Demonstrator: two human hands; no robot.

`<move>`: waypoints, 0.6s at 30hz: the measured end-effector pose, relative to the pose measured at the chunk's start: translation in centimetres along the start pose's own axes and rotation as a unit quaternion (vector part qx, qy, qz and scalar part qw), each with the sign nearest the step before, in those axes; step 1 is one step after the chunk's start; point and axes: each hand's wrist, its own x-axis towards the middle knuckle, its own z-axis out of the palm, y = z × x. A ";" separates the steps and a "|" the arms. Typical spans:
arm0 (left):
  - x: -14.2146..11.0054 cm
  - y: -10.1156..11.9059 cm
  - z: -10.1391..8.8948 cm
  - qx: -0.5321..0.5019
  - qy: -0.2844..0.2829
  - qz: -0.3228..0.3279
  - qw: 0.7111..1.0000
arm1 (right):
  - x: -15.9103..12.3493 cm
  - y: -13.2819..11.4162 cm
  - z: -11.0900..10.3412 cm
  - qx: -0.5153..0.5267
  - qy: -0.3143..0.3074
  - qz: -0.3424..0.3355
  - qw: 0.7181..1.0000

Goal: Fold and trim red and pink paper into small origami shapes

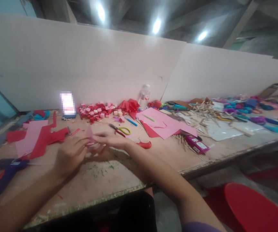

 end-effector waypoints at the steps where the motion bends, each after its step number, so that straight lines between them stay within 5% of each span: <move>1: -0.1 0.1 0.1 -0.006 -0.009 0.005 1.000 | 0.0 0.5 0.1 0.034 0.005 -0.011 0.999; 5: -0.2 0.1 0.9 -0.085 -0.026 -0.039 0.995 | -0.3 1.8 0.7 0.088 0.005 -0.063 0.994; 9: 0.3 0.2 0.9 -0.172 -0.016 -0.175 0.969 | -0.3 2.4 1.5 0.155 -0.021 -0.066 0.985; 18: 1.0 1.0 0.5 -0.333 -0.009 -0.304 0.893 | 1.3 4.4 3.4 0.075 0.084 -0.104 0.988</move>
